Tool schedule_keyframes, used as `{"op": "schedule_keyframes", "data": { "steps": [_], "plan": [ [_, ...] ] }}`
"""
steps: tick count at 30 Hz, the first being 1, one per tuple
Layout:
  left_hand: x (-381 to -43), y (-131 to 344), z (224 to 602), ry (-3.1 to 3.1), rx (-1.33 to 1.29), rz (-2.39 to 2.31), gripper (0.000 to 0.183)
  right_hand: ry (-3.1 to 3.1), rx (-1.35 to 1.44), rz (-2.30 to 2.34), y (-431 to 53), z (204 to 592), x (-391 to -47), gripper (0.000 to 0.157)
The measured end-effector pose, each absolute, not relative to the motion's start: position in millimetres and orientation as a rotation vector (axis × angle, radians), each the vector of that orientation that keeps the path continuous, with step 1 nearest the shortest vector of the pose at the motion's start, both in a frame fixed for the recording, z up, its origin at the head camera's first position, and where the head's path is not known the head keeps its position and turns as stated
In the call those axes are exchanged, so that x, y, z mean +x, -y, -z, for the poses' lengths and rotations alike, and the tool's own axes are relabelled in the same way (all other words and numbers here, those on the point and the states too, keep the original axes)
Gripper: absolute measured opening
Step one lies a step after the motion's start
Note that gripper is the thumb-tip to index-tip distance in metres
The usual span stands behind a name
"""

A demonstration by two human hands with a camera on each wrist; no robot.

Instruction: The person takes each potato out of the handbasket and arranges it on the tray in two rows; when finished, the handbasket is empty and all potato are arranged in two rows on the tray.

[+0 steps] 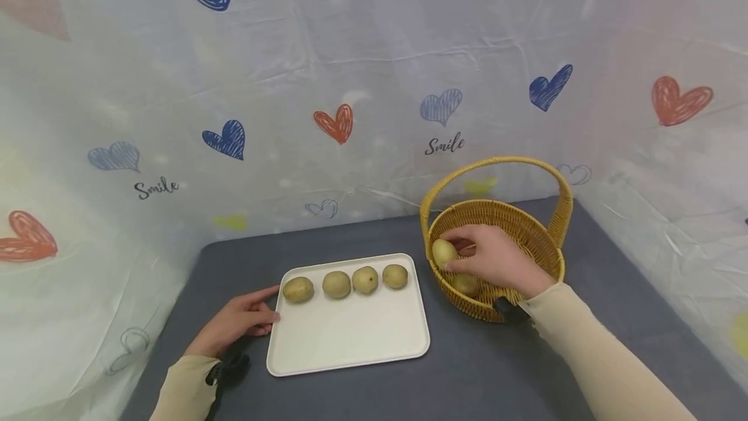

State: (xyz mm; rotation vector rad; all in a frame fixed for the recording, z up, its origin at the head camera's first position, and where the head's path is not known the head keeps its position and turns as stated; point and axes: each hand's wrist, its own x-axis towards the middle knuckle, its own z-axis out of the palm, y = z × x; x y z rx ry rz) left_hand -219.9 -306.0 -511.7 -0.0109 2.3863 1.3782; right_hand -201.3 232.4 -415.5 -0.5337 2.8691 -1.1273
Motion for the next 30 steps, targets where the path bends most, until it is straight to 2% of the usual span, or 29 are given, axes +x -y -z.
{"op": "schedule_keyframes", "data": {
  "steps": [8, 14, 20, 25, 30],
  "plan": [
    [-219, 309, 511, -2.383, 0.015, -1.414, 0.080, -2.816, -0.696, 1.214, -171, 419, -179, 0.051],
    [-219, 310, 511, -2.372, 0.021, -1.435, 0.080, -2.776, -0.942, 1.199, -103, 438, -181, 0.045],
    [-221, 311, 513, -2.365, 0.045, -1.449, 0.079, -2.780, -1.017, 1.105, -30, 459, -184, 0.035],
    [-221, 310, 513, -2.369, 0.060, -1.441, 0.079, -2.793, -1.039, 1.053, 14, 469, -187, 0.041],
    [-218, 312, 509, -2.369, 0.060, -1.434, 0.078, -2.731, -1.015, 1.063, 38, 476, -188, 0.045]
  ]
}}
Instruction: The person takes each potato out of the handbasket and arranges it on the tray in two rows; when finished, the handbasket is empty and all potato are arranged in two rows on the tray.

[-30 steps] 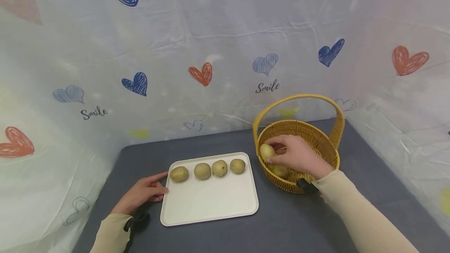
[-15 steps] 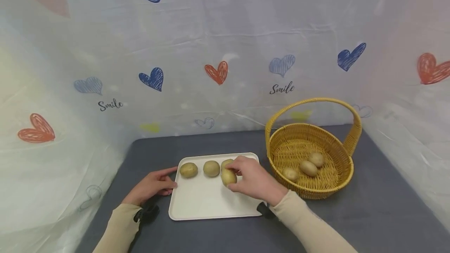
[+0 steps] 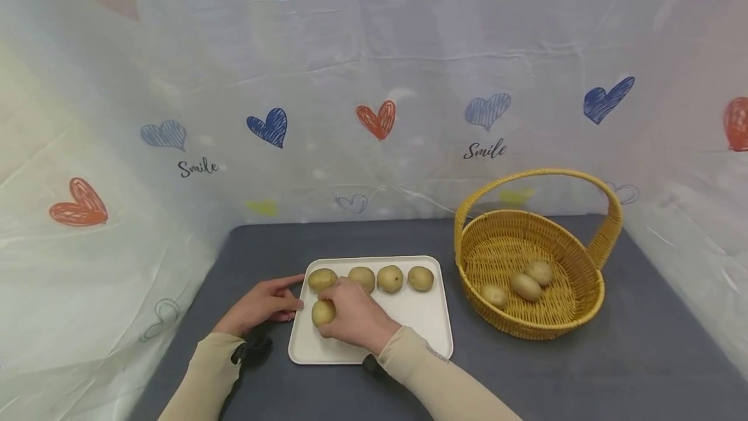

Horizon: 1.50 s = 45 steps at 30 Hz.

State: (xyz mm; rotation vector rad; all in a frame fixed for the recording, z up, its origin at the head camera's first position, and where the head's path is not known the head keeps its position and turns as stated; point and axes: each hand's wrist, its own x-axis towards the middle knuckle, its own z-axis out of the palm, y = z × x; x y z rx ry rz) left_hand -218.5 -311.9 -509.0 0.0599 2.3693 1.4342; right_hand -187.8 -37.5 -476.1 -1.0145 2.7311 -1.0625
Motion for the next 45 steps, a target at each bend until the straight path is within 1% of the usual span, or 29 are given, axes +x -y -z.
{"op": "schedule_keyframes", "data": {
  "steps": [11, 27, 40, 45],
  "plan": [
    [-218, 309, 513, -2.364, 0.079, -1.427, 0.079, -2.798, -1.013, 1.001, 51, 493, -184, 0.044],
    [-225, 304, 510, -2.352, 0.104, -1.426, 0.080, -2.896, -1.045, 0.902, 55, 492, -187, 0.044],
    [-228, 302, 509, -2.360, 0.121, -1.415, 0.078, -2.882, -1.010, 0.888, 47, 488, -188, 0.049],
    [-220, 310, 507, -2.378, 0.074, -1.410, 0.079, -2.819, -1.030, 0.926, 29, 480, -182, 0.052]
  ]
}}
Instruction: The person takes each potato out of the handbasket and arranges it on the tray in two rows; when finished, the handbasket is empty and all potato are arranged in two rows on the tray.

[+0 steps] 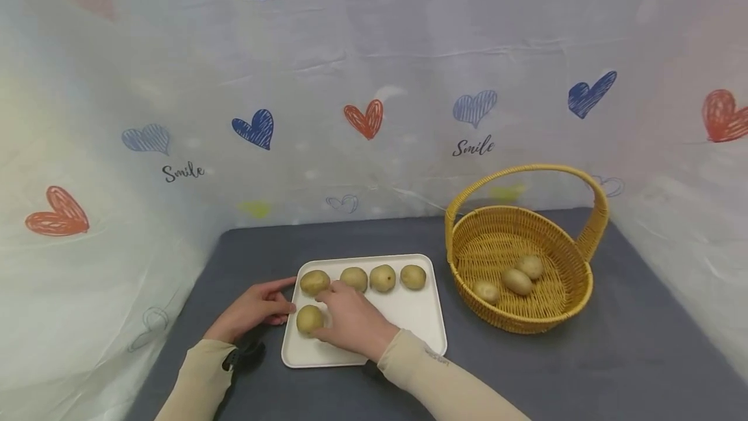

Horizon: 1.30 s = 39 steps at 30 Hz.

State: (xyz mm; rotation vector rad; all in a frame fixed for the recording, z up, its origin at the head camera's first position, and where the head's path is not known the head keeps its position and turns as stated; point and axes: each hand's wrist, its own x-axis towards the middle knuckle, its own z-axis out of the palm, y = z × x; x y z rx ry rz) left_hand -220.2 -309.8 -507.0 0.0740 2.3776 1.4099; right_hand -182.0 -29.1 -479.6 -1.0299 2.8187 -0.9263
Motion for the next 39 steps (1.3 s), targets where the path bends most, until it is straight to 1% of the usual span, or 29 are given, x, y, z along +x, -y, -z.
{"op": "schedule_keyframes", "data": {
  "steps": [4, 11, 15, 21, 26, 33, 39],
  "plan": [
    [-220, 308, 508, -2.381, 0.060, -1.392, 0.081, -2.799, -1.018, 1.017, -16, 476, -175, 0.051],
    [-222, 311, 512, -2.370, 0.043, -1.387, 0.083, -2.978, -0.980, 1.088, -112, 463, -157, 0.041],
    [-219, 315, 513, -2.376, 0.020, -1.367, 0.085, -3.077, -0.801, 1.104, -163, 454, -153, 0.040],
    [-220, 311, 512, -2.375, 0.015, -1.349, 0.085, -3.095, -0.506, 1.084, -223, 454, -161, 0.042],
    [-223, 308, 512, -2.363, 0.017, -1.351, 0.086, -3.060, -0.401, 0.965, -244, 463, -171, 0.048],
    [-222, 310, 512, -2.360, 0.019, -1.370, 0.086, -3.006, -0.436, 0.900, -243, 471, -179, 0.048],
    [-222, 309, 514, -2.363, 0.031, -1.389, 0.084, -2.983, -0.438, 0.858, -244, 470, -184, 0.049]
  ]
}}
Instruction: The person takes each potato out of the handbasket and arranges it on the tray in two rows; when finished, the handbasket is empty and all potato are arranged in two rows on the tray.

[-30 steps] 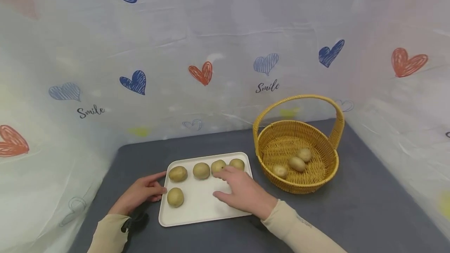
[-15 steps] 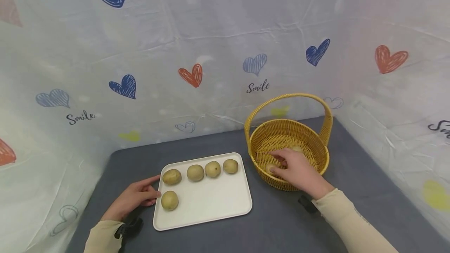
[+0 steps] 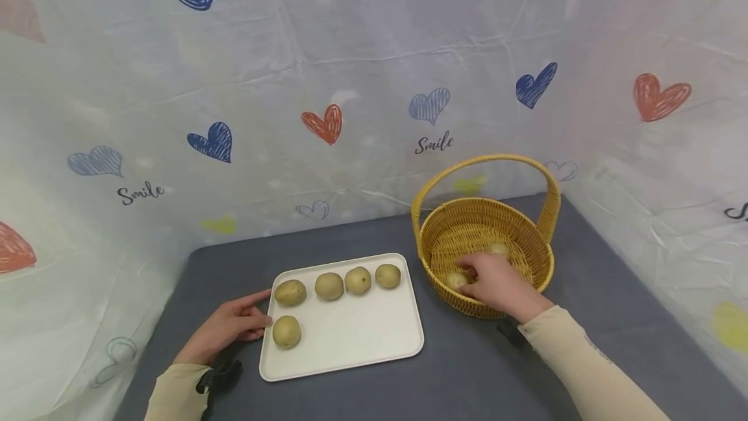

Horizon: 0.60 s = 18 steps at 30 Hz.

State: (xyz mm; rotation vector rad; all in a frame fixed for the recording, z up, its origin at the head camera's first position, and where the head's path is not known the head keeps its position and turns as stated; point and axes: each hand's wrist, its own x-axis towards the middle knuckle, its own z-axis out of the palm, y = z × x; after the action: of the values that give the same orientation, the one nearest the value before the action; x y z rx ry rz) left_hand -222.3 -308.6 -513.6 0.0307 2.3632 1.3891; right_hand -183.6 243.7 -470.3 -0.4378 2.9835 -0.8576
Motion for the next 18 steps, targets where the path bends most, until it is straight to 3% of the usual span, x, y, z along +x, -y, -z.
{"op": "schedule_keyframes", "data": {
  "steps": [7, 14, 18],
  "plan": [
    [-219.7, 306.8, 514.0, -2.359, 0.032, -1.384, 0.085, -2.941, -0.435, 0.865, -243.5, 469.7, -186.2, 0.046],
    [-221.3, 307.9, 513.8, -2.384, 0.038, -1.385, 0.083, -2.953, -0.476, 0.878, -244.1, 471.4, -187.4, 0.031],
    [-221.6, 309.4, 514.4, -2.384, 0.024, -1.379, 0.083, -2.934, -0.461, 0.921, -243.7, 472.0, -187.3, 0.033]
  ]
}}
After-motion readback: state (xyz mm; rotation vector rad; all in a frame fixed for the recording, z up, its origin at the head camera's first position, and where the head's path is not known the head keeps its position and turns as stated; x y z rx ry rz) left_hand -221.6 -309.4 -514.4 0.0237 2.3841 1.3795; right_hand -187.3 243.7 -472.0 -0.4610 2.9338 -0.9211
